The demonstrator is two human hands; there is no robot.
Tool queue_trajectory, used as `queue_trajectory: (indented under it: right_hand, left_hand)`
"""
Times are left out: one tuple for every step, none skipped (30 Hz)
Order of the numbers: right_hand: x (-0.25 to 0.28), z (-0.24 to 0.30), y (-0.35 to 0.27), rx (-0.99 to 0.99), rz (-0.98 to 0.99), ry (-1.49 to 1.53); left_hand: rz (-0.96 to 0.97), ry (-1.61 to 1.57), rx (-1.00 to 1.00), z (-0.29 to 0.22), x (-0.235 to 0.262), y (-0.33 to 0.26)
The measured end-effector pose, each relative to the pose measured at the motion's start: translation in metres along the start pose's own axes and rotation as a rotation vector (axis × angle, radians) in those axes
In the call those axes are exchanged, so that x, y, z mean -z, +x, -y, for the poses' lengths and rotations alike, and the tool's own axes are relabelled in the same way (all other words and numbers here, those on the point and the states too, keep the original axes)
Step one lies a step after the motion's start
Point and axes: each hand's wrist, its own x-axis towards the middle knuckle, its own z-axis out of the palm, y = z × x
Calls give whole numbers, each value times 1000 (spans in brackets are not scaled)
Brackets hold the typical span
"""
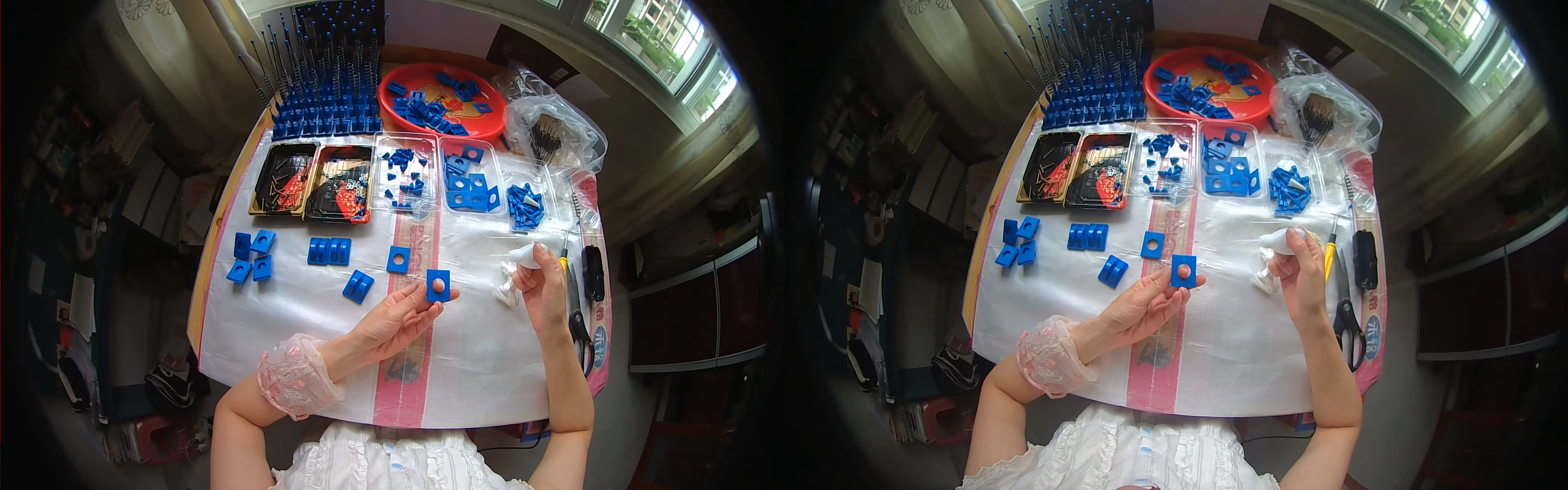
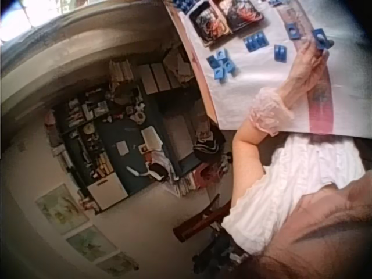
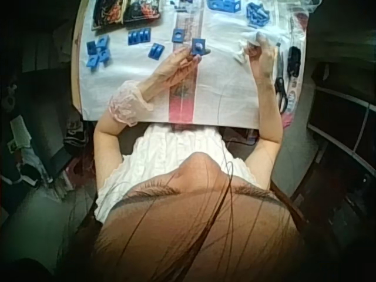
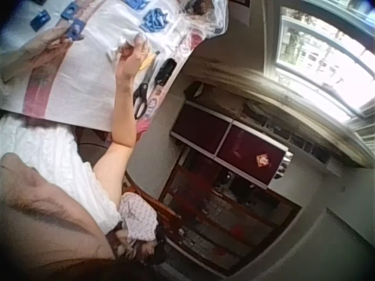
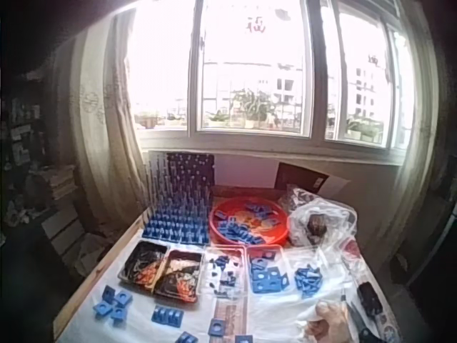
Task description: Assembling small blue plastic housings with white and red internal components on a table.
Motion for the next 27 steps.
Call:
queue_trajectory:
  right_hand:
    - [0, 0, 0, 2, 4, -4]
    - [0, 0, 0, 6, 0, -6]
    - [0, -1, 0, 9, -3, -8]
    - [0, -1, 0, 13, -7, -9]
    - [2, -2, 1, 18, -4, -14]
    - [4, -4, 2, 23, -2, -18]
    - [5, -4, 2, 27, 2, -22]
    - [5, -5, 2, 34, 5, -35]
    - [5, -5, 2, 42, 9, -48]
    - [5, -5, 2, 50, 13, -62]
    - [4, -5, 2, 53, 14, -66]
    - [4, -4, 2, 56, 14, -70]
    - [3, -4, 1, 59, 15, -74]
    - [3, -3, 1, 61, 13, -83]
    - [3, -3, 1, 63, 12, -92]
    - [2, -3, 0, 65, 9, -101]
    - [1, -2, -1, 71, 5, -116]
    - [-1, -2, -2, 77, 1, -131]
    - [-2, -1, -2, 82, -1, -146]
    - [-2, -1, -2, 87, -3, -164]
    - [-2, -2, -3, 92, -5, -183]
    - [-2, -1, -3, 97, -9, -202]
    - [-2, -1, -3, 109, -11, -213]
    - [-2, -1, -4, 120, -13, -223]
    - [-2, -1, -4, 131, -15, -234]
    - [-3, 0, -4, 144, -14, -254]
    - [-3, 1, -5, 158, -13, -273]
  left_hand:
    - [0, 7, -2, 0, 1, 0]
    - [-1, 15, -4, 0, 2, 0]
    - [-1, 22, -6, 1, 2, 0]
    - [-2, 21, -8, 1, 2, 0]
    - [-3, 20, -10, 1, 2, 1]
    - [-4, 19, -11, 1, 2, 1]
    - [-7, 19, -7, 1, 1, 0]
    - [-10, 19, -4, 1, 0, 0]
    - [-12, 20, 0, 0, 0, 0]
    - [-14, 26, -2, 0, 0, 0]
    - [-17, 33, -4, 1, 0, 0]
    - [-19, 39, -6, 1, 0, 0]
    - [-21, 52, -5, 1, 1, 0]
    - [-24, 64, -5, 1, 2, 0]
    - [-27, 77, -4, 1, 3, 1]
    - [-36, 87, 3, 1, 3, 1]
    - [-45, 97, 10, 1, 2, 1]
    - [-54, 107, 17, 1, 1, 0]
    - [-57, 110, 20, 1, 1, 0]
    - [-61, 114, 24, 1, 1, 0]
    - [-65, 118, 27, 1, 1, -1]
    - [-59, 120, 26, 1, 1, -1]
    - [-53, 121, 25, 1, 1, 0]
    - [-48, 123, 23, 1, 1, 0]
    - [-50, 120, 24, 1, 1, 0]
    - [-52, 118, 24, 1, 1, 0]
    - [-54, 115, 25, 1, 1, 0]
